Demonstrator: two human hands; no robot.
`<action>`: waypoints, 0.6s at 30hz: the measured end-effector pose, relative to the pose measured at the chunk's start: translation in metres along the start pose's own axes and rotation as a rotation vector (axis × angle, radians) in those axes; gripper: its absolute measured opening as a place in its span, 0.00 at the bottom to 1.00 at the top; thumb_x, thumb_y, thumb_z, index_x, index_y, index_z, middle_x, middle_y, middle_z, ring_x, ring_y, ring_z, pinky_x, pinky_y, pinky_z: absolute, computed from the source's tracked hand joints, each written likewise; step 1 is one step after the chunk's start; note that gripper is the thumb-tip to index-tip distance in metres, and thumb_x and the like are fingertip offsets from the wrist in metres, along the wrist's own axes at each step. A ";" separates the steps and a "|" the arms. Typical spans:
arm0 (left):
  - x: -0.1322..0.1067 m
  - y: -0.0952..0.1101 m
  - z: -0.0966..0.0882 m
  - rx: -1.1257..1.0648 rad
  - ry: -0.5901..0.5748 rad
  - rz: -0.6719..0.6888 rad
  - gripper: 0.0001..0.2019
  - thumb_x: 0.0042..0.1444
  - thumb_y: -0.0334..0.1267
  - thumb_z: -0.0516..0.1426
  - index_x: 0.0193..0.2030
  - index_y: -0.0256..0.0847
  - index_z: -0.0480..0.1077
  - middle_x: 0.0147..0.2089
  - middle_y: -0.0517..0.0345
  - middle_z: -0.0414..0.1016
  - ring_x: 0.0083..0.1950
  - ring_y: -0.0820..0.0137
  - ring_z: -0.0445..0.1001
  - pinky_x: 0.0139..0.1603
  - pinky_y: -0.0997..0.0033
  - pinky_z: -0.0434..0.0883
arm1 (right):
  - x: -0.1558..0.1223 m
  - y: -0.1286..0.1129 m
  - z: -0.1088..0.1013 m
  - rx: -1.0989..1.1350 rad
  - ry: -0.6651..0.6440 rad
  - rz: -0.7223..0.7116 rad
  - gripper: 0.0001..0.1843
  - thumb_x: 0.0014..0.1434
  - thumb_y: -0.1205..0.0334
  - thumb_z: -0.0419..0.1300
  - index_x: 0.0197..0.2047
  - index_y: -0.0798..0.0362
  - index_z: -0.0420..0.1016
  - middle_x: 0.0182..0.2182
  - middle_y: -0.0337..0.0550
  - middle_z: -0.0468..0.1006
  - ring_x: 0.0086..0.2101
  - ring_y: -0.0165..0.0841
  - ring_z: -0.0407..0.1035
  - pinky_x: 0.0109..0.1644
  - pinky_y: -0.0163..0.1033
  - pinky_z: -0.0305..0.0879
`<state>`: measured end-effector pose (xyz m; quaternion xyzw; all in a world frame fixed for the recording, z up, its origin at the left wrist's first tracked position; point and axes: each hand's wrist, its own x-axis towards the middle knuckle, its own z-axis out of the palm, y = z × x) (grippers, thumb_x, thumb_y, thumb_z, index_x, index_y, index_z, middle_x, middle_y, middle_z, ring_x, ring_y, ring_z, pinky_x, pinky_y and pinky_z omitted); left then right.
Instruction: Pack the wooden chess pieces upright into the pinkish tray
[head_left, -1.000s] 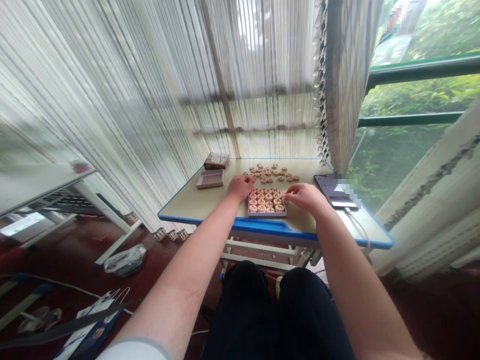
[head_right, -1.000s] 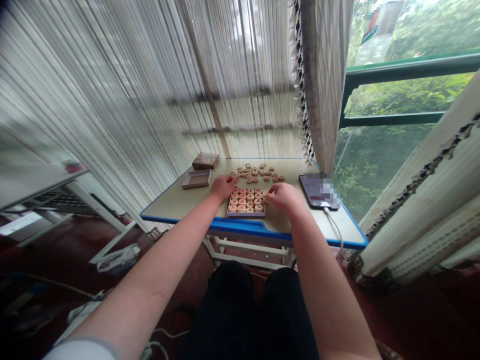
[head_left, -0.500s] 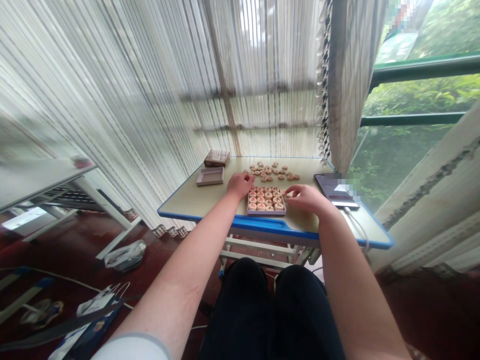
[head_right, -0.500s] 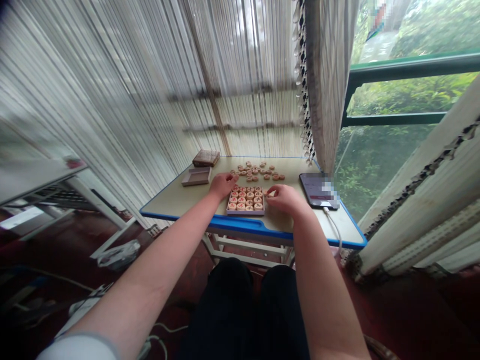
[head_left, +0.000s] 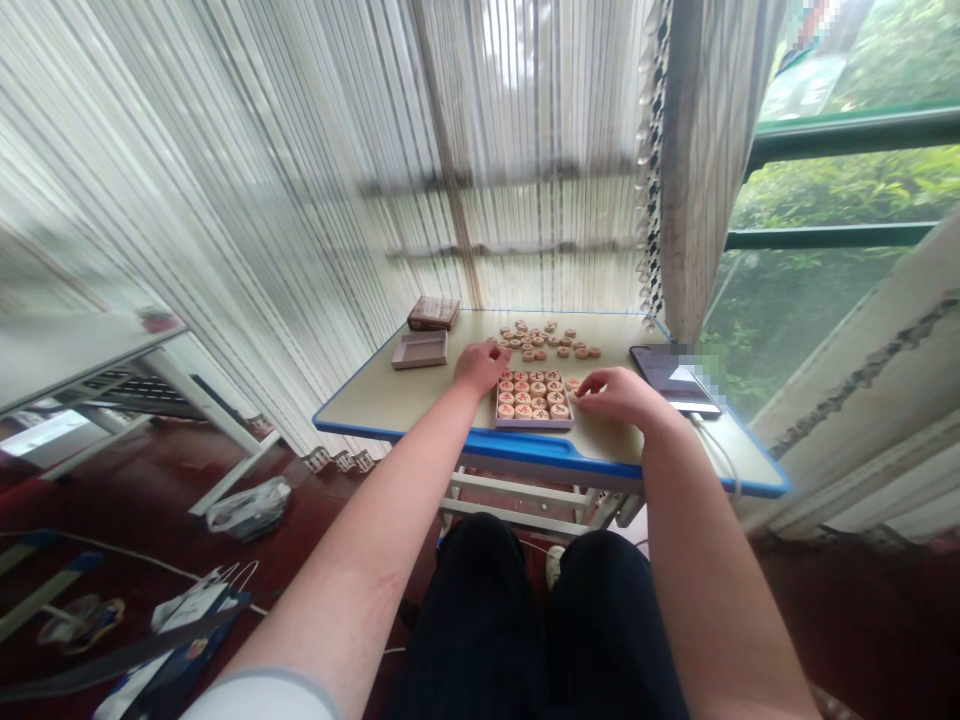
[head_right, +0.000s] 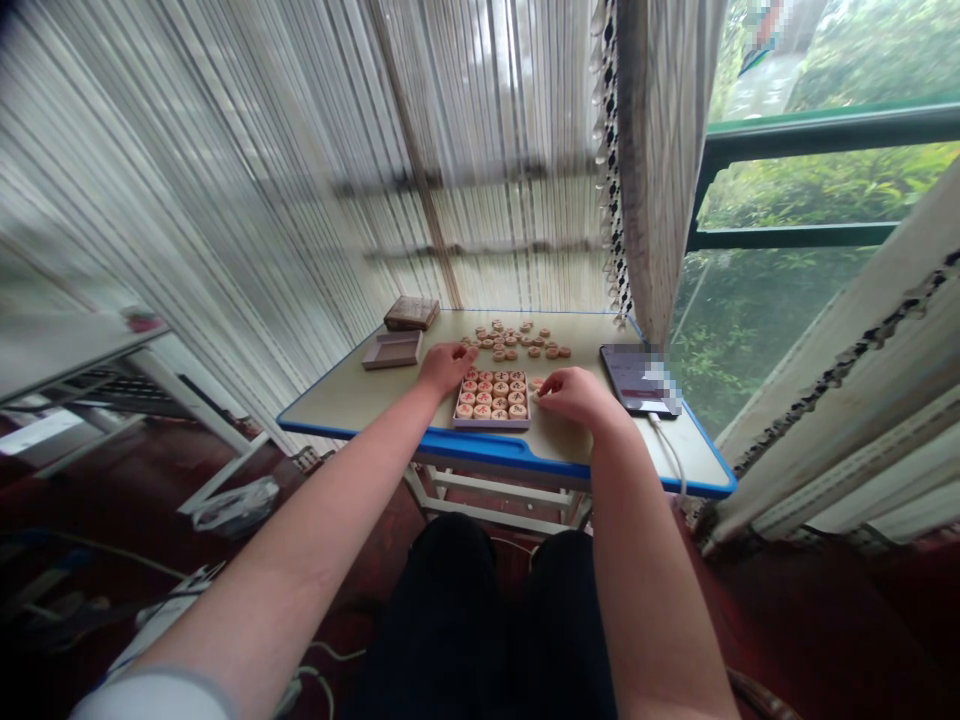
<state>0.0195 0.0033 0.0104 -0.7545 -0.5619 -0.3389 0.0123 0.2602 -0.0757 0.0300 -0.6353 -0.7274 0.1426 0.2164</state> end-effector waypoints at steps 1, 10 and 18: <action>0.000 0.000 0.000 0.000 0.001 -0.001 0.20 0.57 0.52 0.47 0.30 0.40 0.72 0.33 0.53 0.75 0.39 0.66 0.70 0.41 0.68 0.65 | 0.000 0.000 0.000 -0.001 0.001 0.004 0.11 0.43 0.56 0.60 0.31 0.50 0.78 0.29 0.40 0.76 0.27 0.31 0.67 0.27 0.34 0.58; 0.001 0.000 0.001 -0.004 0.003 -0.008 0.19 0.57 0.51 0.48 0.31 0.40 0.73 0.33 0.53 0.75 0.41 0.66 0.70 0.43 0.68 0.65 | 0.003 0.005 0.003 0.010 -0.015 -0.022 0.13 0.43 0.58 0.60 0.35 0.49 0.79 0.30 0.39 0.77 0.27 0.30 0.67 0.28 0.34 0.58; 0.002 -0.002 0.002 -0.015 0.004 -0.005 0.19 0.57 0.50 0.48 0.29 0.40 0.72 0.32 0.52 0.75 0.40 0.65 0.70 0.41 0.67 0.65 | -0.001 -0.022 0.005 0.102 0.244 -0.290 0.14 0.48 0.53 0.59 0.34 0.53 0.74 0.32 0.42 0.72 0.34 0.34 0.65 0.38 0.37 0.61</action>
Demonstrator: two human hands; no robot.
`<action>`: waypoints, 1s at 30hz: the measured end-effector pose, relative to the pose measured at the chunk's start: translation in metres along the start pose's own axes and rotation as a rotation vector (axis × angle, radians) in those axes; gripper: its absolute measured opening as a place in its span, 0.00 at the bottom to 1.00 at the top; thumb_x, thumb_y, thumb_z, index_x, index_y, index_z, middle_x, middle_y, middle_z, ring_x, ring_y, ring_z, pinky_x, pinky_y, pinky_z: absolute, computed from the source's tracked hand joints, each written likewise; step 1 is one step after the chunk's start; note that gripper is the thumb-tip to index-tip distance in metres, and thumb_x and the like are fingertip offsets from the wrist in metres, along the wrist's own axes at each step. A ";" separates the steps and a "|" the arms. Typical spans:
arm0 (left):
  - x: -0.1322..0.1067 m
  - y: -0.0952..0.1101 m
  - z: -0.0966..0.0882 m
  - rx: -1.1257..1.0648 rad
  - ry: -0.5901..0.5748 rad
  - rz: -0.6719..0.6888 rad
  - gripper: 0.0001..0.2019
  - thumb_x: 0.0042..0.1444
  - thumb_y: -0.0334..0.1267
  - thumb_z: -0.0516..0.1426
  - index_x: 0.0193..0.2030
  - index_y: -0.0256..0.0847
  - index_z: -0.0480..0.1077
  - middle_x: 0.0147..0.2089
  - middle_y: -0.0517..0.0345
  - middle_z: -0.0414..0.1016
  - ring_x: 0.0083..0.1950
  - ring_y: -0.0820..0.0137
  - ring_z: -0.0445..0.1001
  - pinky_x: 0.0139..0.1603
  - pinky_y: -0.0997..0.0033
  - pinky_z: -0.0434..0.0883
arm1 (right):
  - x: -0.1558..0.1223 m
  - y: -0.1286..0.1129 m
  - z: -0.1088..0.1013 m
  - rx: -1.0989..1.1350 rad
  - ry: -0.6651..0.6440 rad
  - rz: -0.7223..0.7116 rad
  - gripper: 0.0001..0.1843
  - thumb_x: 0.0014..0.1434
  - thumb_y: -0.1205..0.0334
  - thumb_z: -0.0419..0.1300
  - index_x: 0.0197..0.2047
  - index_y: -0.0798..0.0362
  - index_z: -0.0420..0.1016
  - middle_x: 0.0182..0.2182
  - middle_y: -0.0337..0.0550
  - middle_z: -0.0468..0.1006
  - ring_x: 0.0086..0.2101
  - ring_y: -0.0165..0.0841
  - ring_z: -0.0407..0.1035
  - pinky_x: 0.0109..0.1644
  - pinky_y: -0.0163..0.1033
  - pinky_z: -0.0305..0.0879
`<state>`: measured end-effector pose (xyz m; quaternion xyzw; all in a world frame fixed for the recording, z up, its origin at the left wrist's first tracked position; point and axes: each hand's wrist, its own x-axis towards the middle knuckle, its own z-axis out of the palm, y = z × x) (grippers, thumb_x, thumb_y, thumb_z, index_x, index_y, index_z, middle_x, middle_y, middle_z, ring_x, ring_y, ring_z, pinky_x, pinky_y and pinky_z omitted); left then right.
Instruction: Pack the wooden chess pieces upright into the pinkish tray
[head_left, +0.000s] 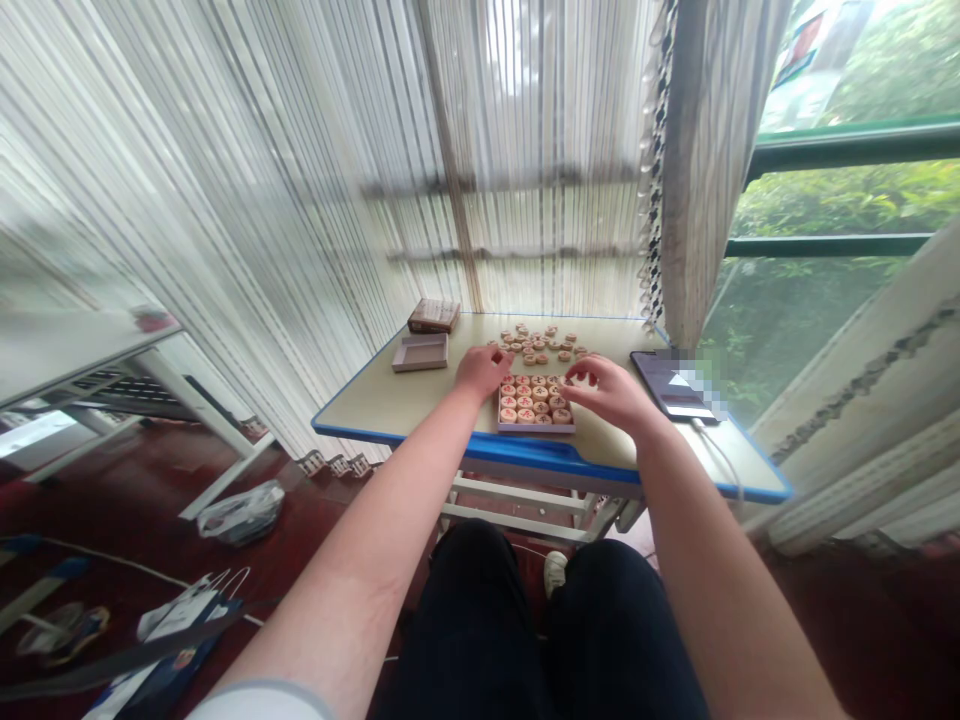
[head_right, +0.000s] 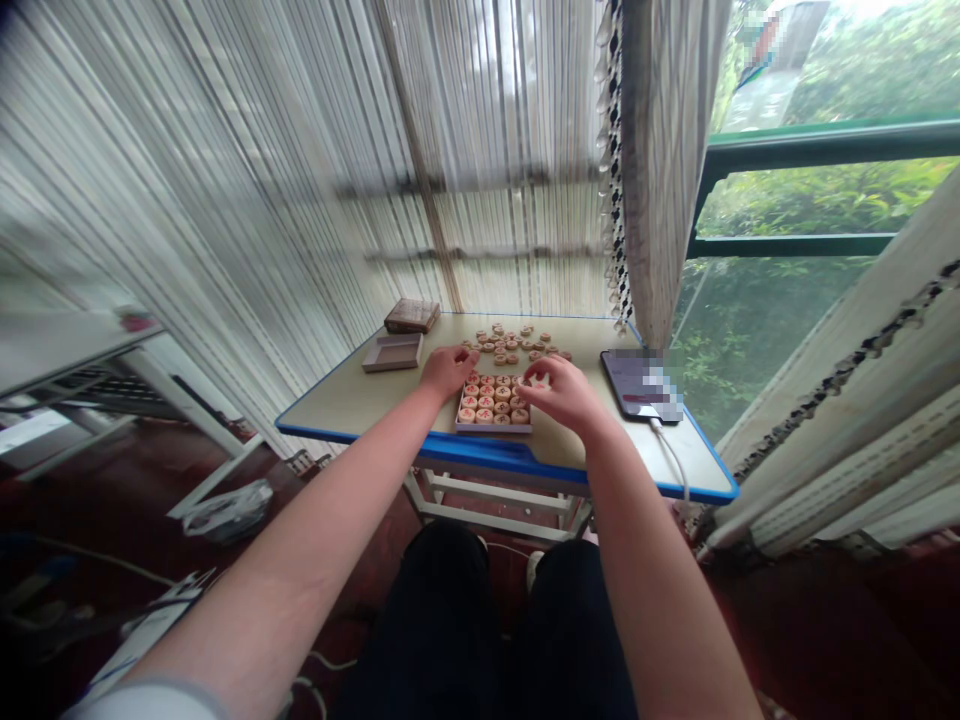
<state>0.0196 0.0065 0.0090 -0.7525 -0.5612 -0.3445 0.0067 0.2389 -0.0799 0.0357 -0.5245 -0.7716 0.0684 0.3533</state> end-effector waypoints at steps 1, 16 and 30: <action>0.000 0.000 0.000 -0.005 0.001 0.003 0.19 0.57 0.50 0.48 0.29 0.40 0.72 0.32 0.52 0.75 0.40 0.65 0.70 0.41 0.67 0.65 | 0.001 -0.005 0.003 0.008 0.002 -0.060 0.13 0.48 0.53 0.60 0.33 0.53 0.74 0.33 0.43 0.71 0.36 0.35 0.65 0.40 0.38 0.60; 0.001 -0.002 0.003 0.005 0.001 0.016 0.19 0.57 0.51 0.48 0.30 0.40 0.72 0.33 0.53 0.75 0.40 0.66 0.70 0.43 0.68 0.64 | 0.006 -0.014 0.022 -0.084 -0.132 -0.111 0.12 0.45 0.52 0.62 0.30 0.51 0.77 0.29 0.42 0.68 0.35 0.35 0.63 0.41 0.39 0.59; 0.000 -0.002 0.002 -0.026 0.018 0.032 0.17 0.57 0.49 0.49 0.28 0.40 0.71 0.32 0.53 0.75 0.40 0.66 0.70 0.43 0.68 0.64 | 0.006 -0.018 0.021 -0.076 -0.152 -0.118 0.11 0.47 0.53 0.62 0.29 0.51 0.78 0.28 0.43 0.68 0.32 0.34 0.63 0.39 0.38 0.59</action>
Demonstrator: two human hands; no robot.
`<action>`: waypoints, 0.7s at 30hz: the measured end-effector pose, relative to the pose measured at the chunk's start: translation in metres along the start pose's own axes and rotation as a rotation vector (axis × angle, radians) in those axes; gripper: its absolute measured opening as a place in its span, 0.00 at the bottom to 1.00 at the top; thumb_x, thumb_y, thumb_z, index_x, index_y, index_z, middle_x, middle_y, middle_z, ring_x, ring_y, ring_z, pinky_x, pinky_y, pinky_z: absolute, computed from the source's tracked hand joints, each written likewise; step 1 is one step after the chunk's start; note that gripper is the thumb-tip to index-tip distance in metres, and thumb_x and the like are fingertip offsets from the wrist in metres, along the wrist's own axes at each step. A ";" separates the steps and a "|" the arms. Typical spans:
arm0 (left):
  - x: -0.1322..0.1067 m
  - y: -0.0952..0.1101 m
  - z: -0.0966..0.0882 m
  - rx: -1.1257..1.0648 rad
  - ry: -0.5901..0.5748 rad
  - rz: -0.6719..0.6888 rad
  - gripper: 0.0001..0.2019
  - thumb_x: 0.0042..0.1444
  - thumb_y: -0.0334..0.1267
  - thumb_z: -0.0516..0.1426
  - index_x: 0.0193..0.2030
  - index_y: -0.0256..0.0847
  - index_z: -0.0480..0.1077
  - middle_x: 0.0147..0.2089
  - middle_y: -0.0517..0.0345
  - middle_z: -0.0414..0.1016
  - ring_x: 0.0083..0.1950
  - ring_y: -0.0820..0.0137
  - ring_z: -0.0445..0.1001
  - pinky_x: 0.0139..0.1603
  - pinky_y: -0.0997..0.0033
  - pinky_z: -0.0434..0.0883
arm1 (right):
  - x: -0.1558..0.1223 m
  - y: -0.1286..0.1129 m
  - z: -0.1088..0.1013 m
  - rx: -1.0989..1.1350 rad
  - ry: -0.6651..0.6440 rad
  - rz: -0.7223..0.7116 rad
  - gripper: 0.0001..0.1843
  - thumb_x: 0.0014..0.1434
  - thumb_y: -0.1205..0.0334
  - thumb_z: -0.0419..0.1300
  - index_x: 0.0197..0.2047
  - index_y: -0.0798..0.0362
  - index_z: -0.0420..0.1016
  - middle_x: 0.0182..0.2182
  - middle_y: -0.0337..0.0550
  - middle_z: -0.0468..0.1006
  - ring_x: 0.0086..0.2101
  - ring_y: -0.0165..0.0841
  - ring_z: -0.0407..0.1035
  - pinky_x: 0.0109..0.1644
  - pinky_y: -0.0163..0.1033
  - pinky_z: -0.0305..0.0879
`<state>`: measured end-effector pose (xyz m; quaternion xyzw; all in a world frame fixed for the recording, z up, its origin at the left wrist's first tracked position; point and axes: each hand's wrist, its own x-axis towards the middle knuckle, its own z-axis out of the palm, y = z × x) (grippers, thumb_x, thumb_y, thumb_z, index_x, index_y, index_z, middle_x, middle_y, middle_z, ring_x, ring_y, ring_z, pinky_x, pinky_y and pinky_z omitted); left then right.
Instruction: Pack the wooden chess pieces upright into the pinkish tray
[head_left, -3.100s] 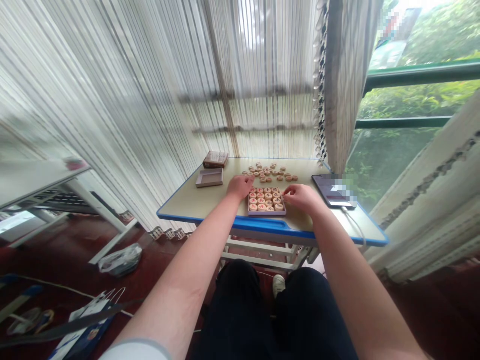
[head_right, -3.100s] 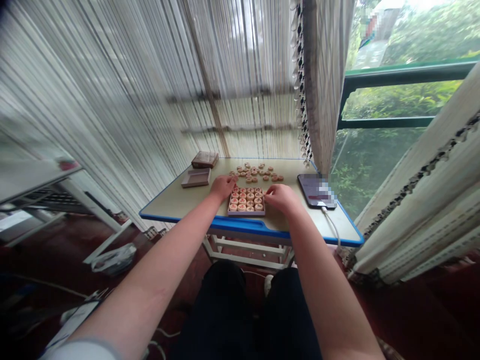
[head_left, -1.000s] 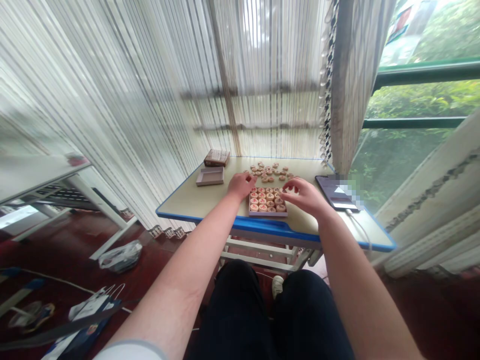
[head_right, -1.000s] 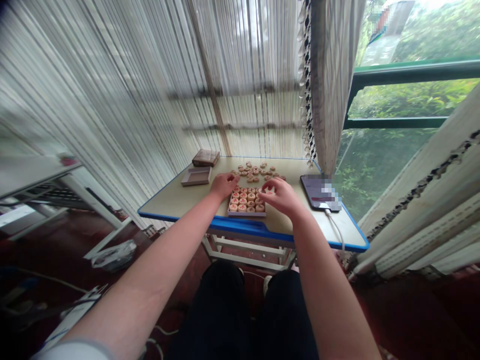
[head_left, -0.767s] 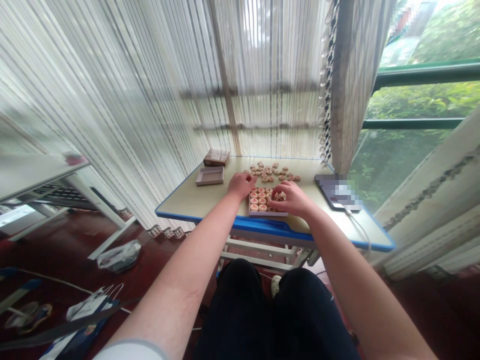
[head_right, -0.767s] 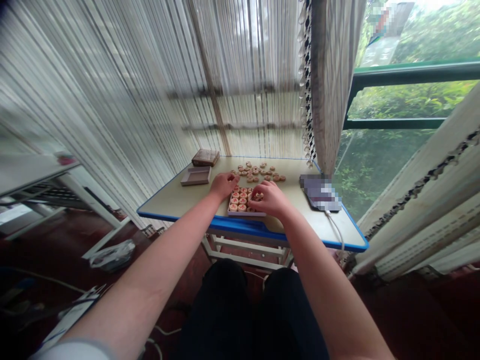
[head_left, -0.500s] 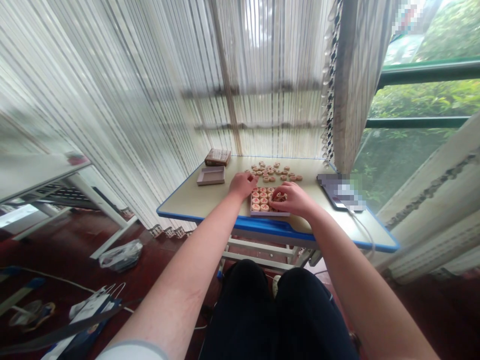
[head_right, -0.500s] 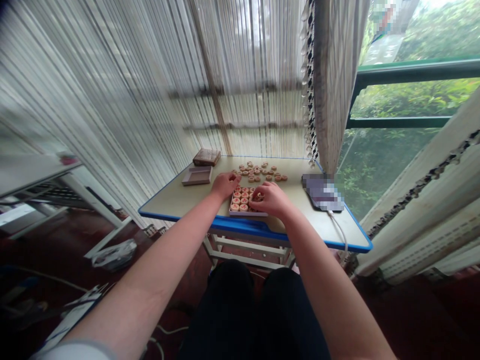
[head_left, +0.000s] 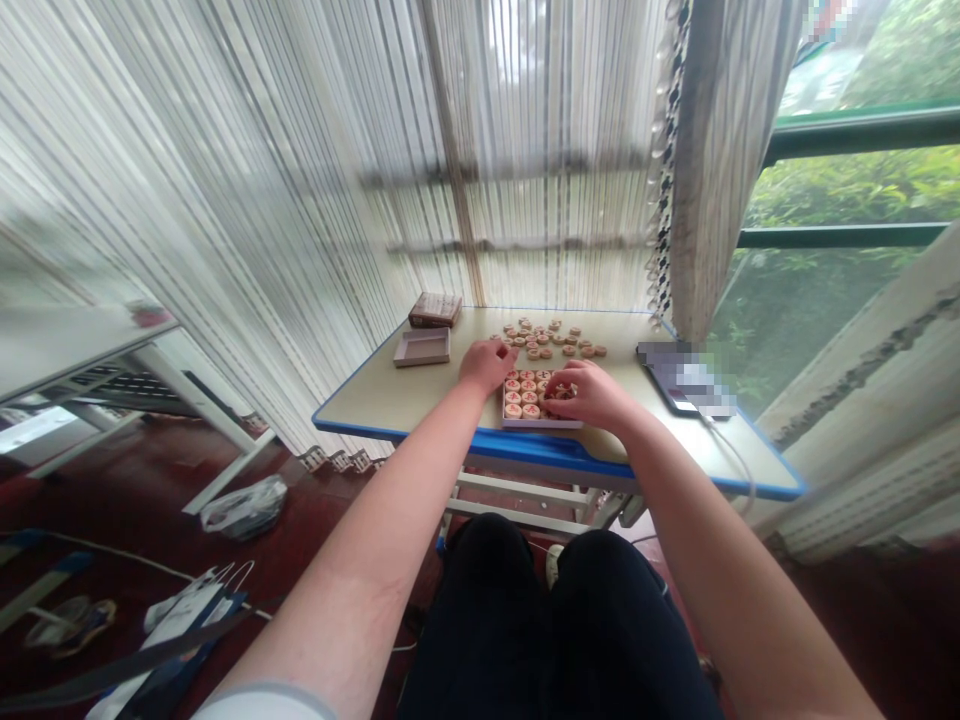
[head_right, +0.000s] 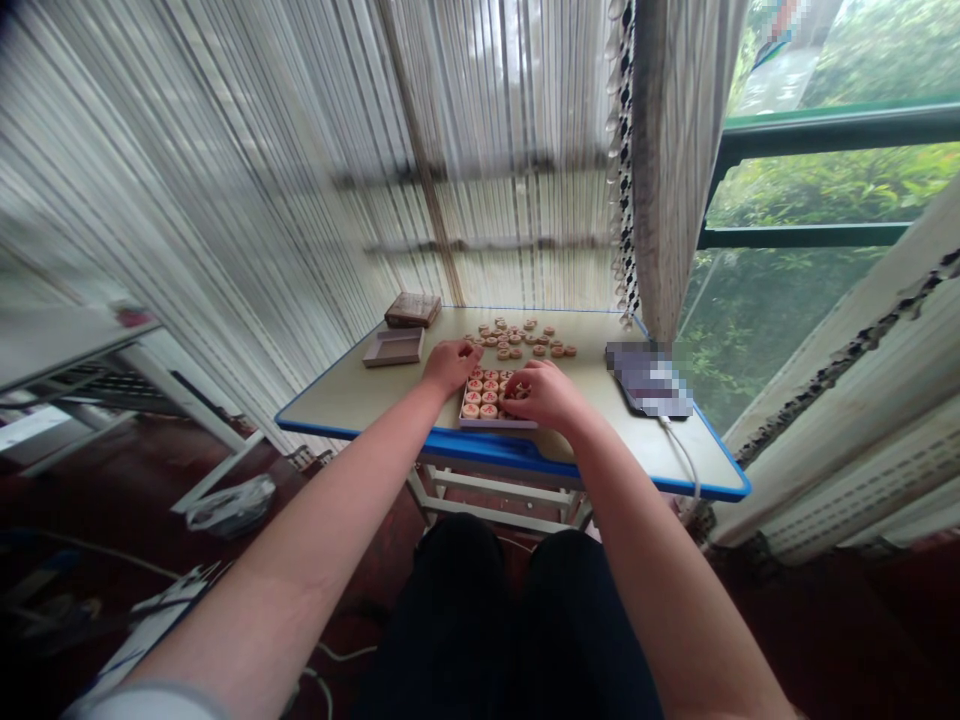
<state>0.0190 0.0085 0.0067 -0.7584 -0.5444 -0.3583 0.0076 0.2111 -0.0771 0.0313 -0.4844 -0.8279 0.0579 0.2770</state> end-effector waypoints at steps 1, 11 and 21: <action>0.000 0.000 0.000 0.001 0.001 0.001 0.17 0.57 0.49 0.49 0.28 0.40 0.72 0.32 0.53 0.75 0.40 0.66 0.70 0.43 0.68 0.64 | 0.000 0.000 0.000 -0.004 0.002 0.003 0.11 0.47 0.53 0.62 0.29 0.51 0.78 0.28 0.43 0.69 0.32 0.34 0.63 0.39 0.38 0.59; 0.000 0.002 -0.002 0.031 -0.020 -0.003 0.18 0.57 0.49 0.49 0.29 0.40 0.72 0.33 0.53 0.76 0.40 0.66 0.70 0.42 0.68 0.65 | -0.003 0.006 -0.009 0.046 0.128 0.066 0.09 0.48 0.61 0.57 0.31 0.52 0.78 0.29 0.43 0.70 0.34 0.35 0.65 0.40 0.38 0.60; 0.001 -0.002 0.002 0.005 0.002 0.014 0.17 0.57 0.49 0.49 0.29 0.40 0.72 0.32 0.53 0.75 0.39 0.66 0.70 0.41 0.68 0.64 | -0.004 0.007 -0.009 0.048 0.066 0.091 0.10 0.46 0.62 0.57 0.29 0.50 0.79 0.29 0.42 0.70 0.32 0.33 0.65 0.39 0.36 0.60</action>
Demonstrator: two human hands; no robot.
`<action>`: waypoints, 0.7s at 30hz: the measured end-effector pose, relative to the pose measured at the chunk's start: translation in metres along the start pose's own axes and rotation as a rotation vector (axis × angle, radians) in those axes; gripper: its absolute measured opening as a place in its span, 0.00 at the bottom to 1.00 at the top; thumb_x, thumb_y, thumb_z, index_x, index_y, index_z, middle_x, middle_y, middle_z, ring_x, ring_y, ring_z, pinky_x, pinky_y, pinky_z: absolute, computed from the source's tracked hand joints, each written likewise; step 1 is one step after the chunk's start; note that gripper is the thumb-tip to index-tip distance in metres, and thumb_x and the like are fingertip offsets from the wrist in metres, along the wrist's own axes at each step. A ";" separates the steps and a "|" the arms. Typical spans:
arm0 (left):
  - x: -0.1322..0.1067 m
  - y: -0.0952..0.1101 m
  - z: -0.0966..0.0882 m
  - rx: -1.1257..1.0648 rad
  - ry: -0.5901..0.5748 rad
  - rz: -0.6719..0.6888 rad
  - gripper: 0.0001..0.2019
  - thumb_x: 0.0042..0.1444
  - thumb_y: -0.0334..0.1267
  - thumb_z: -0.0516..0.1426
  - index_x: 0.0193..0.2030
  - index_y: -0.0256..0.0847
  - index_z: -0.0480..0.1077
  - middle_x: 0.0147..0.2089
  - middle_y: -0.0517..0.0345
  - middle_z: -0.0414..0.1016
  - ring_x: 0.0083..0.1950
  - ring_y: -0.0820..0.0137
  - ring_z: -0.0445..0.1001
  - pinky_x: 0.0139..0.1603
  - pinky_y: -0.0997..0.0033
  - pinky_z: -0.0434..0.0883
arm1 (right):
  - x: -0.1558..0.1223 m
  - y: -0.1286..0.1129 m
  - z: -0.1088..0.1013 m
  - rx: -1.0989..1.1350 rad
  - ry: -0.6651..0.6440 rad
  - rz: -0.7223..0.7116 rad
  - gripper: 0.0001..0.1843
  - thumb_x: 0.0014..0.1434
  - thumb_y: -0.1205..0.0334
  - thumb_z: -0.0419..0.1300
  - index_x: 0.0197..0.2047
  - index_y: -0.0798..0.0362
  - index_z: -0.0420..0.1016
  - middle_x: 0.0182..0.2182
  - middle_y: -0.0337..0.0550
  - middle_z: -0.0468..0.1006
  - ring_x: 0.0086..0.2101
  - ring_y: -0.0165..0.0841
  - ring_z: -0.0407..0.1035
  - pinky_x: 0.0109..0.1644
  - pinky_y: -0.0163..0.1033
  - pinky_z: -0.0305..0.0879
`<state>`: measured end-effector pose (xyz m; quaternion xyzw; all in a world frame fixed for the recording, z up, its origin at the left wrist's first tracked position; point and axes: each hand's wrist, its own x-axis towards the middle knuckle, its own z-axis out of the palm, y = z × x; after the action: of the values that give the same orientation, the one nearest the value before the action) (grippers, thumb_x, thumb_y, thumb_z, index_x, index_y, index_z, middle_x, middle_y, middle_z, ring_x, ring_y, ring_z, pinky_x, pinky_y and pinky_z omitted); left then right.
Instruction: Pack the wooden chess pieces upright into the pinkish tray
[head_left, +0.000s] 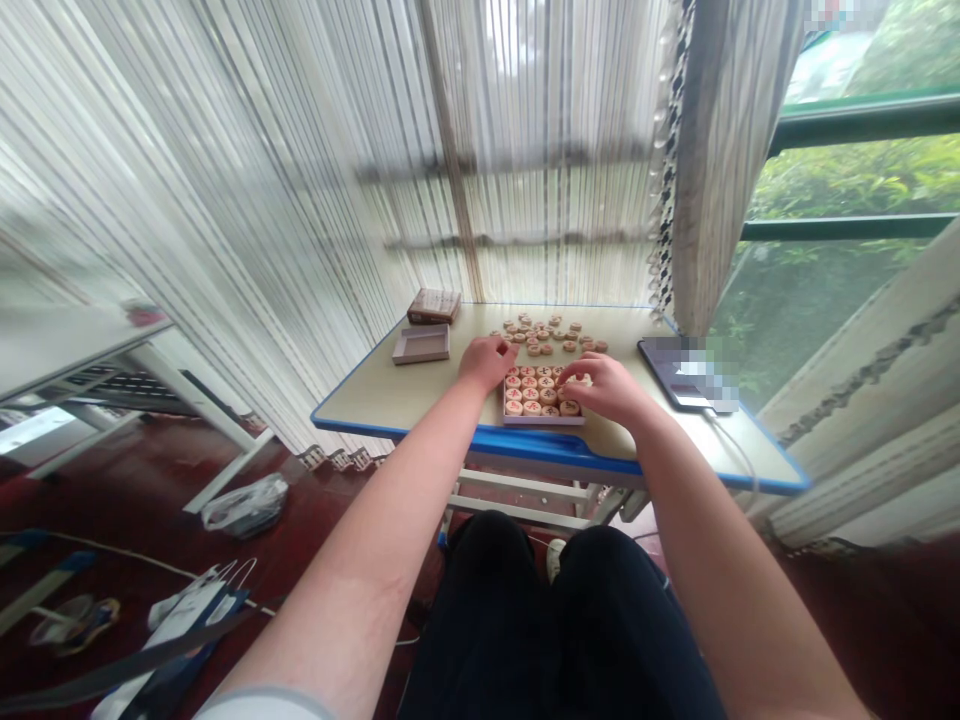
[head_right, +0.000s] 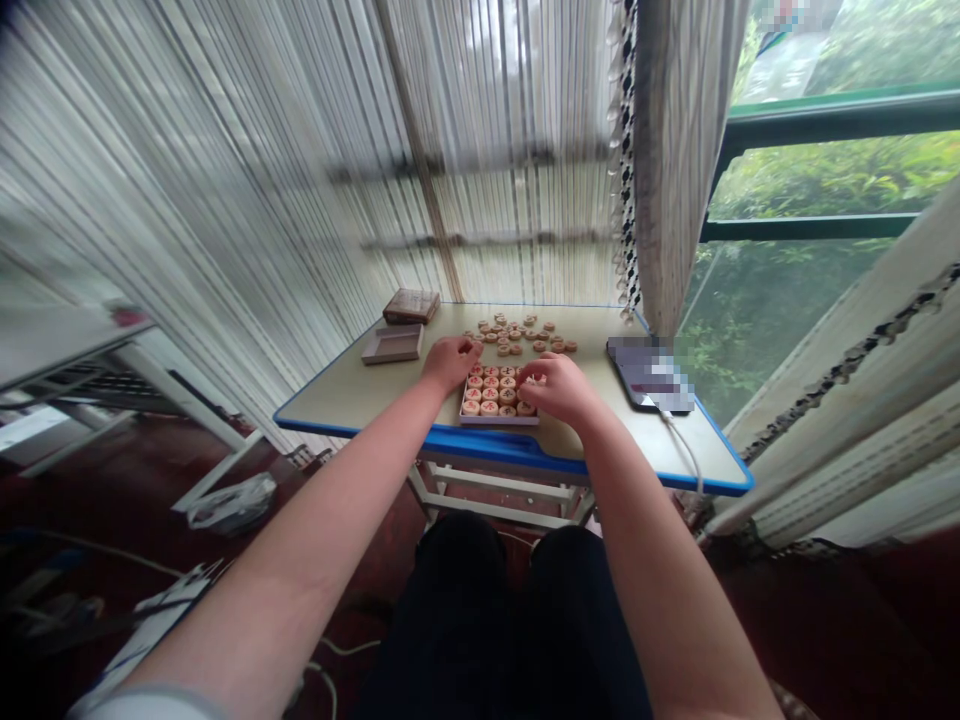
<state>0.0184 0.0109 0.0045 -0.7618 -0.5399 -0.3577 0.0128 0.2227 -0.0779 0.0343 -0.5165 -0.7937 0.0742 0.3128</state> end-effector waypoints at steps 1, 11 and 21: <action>0.000 0.000 0.000 -0.002 -0.001 -0.004 0.17 0.57 0.49 0.49 0.28 0.40 0.72 0.32 0.53 0.75 0.39 0.66 0.70 0.41 0.68 0.64 | 0.000 0.000 0.000 -0.002 -0.008 -0.006 0.10 0.47 0.62 0.57 0.29 0.50 0.79 0.29 0.42 0.70 0.32 0.33 0.65 0.39 0.36 0.60; -0.002 0.006 -0.006 0.015 -0.039 -0.034 0.17 0.57 0.48 0.49 0.29 0.40 0.72 0.33 0.53 0.76 0.41 0.66 0.70 0.43 0.69 0.65 | -0.004 0.006 -0.005 0.000 -0.080 0.057 0.10 0.47 0.61 0.57 0.30 0.49 0.80 0.31 0.41 0.72 0.32 0.32 0.66 0.39 0.35 0.60; -0.002 0.008 -0.008 0.008 -0.043 -0.043 0.17 0.57 0.48 0.49 0.30 0.40 0.73 0.34 0.53 0.76 0.41 0.66 0.70 0.43 0.68 0.65 | -0.004 0.008 -0.007 0.016 0.031 0.066 0.10 0.49 0.61 0.57 0.31 0.51 0.80 0.30 0.43 0.72 0.32 0.33 0.66 0.38 0.37 0.61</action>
<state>0.0204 0.0024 0.0123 -0.7573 -0.5579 -0.3395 -0.0034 0.2341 -0.0792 0.0339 -0.5409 -0.7707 0.0828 0.3266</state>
